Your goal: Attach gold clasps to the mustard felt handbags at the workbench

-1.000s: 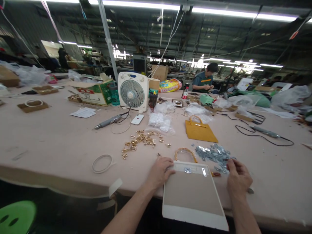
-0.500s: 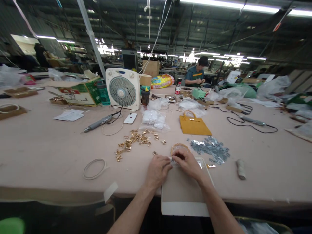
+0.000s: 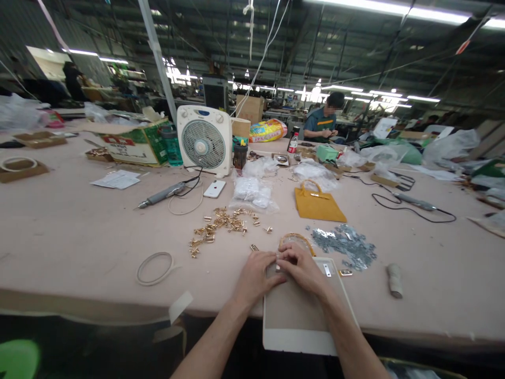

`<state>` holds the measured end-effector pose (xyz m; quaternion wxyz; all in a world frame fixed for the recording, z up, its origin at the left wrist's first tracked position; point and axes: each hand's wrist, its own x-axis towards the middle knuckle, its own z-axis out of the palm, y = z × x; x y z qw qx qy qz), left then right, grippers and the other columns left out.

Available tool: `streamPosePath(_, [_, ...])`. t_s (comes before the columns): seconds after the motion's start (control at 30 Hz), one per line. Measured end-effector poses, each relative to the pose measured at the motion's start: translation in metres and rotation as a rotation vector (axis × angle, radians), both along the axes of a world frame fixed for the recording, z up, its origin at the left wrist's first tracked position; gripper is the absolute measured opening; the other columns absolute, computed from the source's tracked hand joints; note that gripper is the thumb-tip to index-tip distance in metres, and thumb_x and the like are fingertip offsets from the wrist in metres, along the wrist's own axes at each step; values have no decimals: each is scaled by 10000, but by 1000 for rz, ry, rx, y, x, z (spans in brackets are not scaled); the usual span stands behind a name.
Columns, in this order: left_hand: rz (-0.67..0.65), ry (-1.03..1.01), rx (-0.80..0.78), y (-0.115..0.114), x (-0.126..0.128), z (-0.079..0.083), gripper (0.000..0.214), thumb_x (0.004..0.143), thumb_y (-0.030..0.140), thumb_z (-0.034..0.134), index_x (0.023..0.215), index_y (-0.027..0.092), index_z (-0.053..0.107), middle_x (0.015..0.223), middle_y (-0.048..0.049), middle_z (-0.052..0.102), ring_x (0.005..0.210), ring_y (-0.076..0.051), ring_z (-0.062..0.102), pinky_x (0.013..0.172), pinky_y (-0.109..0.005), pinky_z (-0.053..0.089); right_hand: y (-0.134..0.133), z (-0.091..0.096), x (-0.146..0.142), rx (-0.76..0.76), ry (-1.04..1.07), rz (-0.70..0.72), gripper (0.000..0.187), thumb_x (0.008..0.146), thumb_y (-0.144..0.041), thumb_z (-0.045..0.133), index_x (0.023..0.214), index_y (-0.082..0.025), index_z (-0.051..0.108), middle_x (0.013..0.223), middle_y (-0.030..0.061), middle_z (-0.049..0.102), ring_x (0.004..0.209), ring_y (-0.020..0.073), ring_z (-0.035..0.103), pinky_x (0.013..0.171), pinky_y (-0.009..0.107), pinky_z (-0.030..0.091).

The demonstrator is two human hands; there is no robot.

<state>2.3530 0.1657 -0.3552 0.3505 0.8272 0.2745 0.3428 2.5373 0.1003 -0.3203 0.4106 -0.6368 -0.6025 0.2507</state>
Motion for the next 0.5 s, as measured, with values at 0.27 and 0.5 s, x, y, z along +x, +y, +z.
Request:
streamPosePath(0.27, [4,-7,-29,0,0,1,513,712,291,936,1197,257,771,1258,-67,758,1202,-292,648,1085,-474,508,6,-13,-4,36,-80,-59,97,869,-294,725,814,-236,781,1133,60,688,1071,236,651,976,376,498])
streamPosePath(0.5, [17,-5,-19,3,0,-7,566,696,303,944,1222,245,746,1260,-67,750,1193,-296,646,1087,-483,505,3,-16,-10,101,-222,-68,68,908,-255,713,915,-246,780,1112,71,692,1079,247,644,984,397,503])
